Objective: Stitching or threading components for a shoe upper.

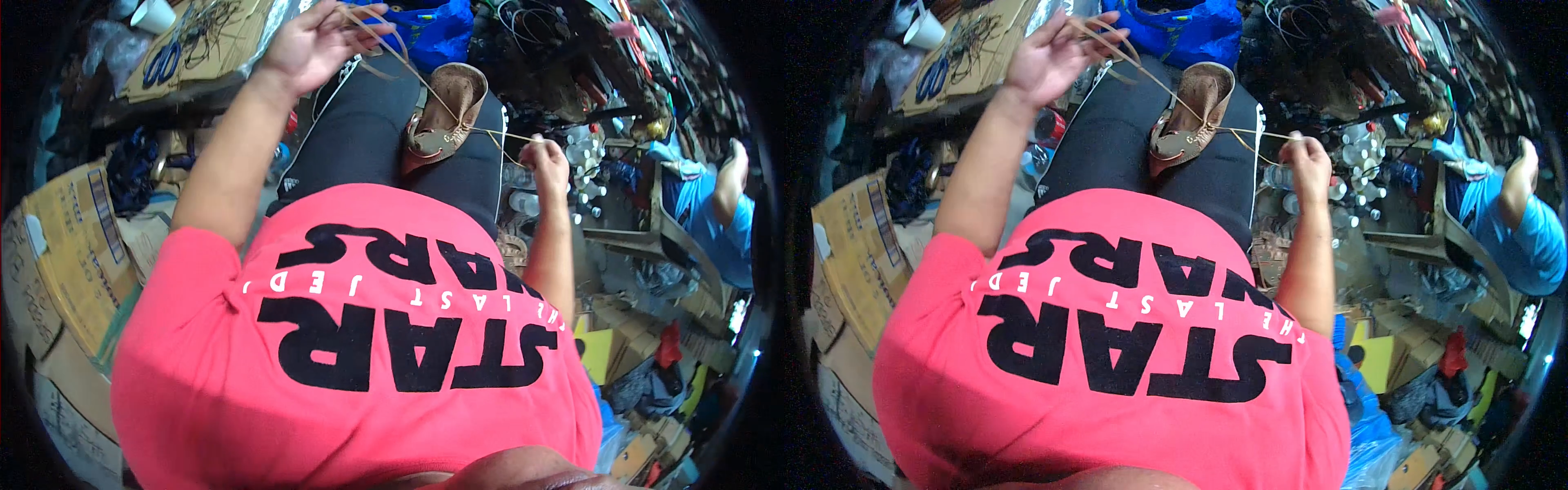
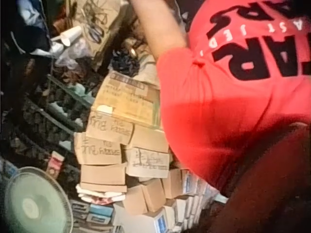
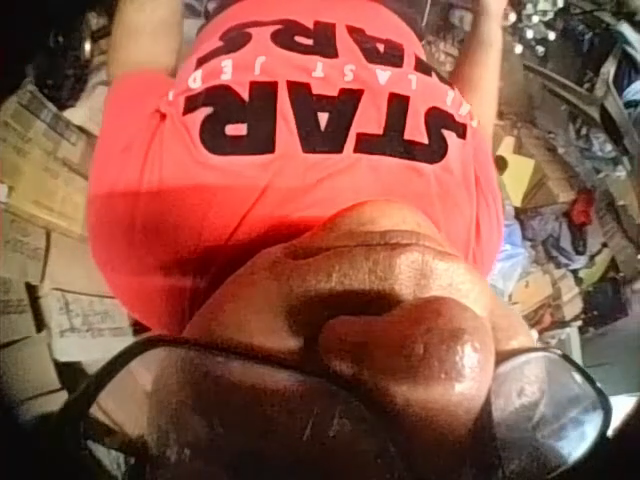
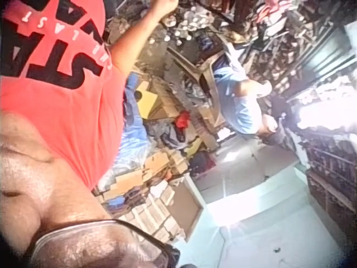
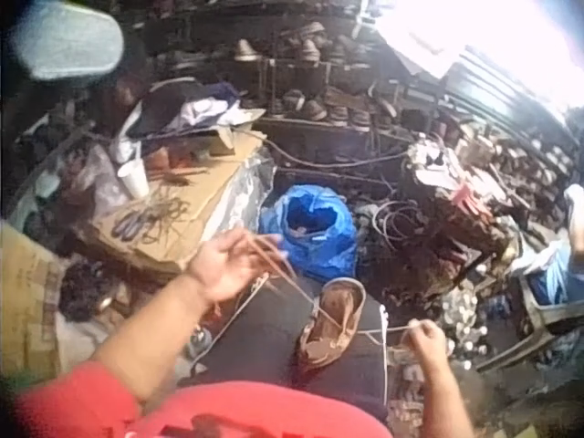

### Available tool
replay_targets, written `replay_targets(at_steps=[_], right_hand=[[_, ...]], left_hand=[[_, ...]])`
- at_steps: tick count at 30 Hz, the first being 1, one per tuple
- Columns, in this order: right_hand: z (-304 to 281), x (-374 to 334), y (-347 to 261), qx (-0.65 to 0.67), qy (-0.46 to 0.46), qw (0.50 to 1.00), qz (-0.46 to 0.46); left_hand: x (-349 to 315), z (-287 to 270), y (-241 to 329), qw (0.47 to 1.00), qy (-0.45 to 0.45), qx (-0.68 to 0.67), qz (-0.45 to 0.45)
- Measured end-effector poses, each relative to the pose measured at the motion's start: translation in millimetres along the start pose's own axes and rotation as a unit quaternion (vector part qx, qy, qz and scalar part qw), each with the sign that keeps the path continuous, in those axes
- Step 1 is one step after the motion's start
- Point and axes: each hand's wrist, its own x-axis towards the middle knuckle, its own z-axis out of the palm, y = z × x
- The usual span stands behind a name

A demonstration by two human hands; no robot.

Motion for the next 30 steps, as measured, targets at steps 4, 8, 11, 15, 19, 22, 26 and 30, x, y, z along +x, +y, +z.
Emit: replay_targets(at_steps=[4, 8, 11, 15, 19, 22, 26, 30], right_hand=[[40, -3, -19, 0.591, 0.046, 0.804, 0.036], [36, -14, -19, 0.71, -0.132, 0.686, 0.083], [27, -27, -15, 0.558, -0.106, 0.823, 0.025], [25, -22, -9, 0.554, -0.159, 0.817, 0.019], [-22, -40, 27, 0.244, -0.026, 0.957, 0.156], [-59, -49, 40, -0.022, 0.068, 0.99, 0.122], [-4, -26, -43, -0.014, -0.042, 0.992, -0.122], [47, 3, -89, -0.181, -0.17, 0.922, -0.296]], left_hand=[[42, -45, -33, 0.955, -0.117, -0.273, -0.03], [73, -105, -43, 0.93, -0.25, -0.25, -0.101], [86, -165, -31, 0.907, -0.323, -0.24, -0.127], [80, -179, -30, 0.922, -0.318, -0.178, -0.13], [6, -169, 48, 0.868, 0.097, 0.486, -0.008], [-46, -158, 104, 0.855, 0.188, 0.483, 0.023], [-63, -124, 122, 0.753, 0.101, 0.63, 0.161], [-41, -21, 82, 0.703, 0.096, 0.637, 0.301]])
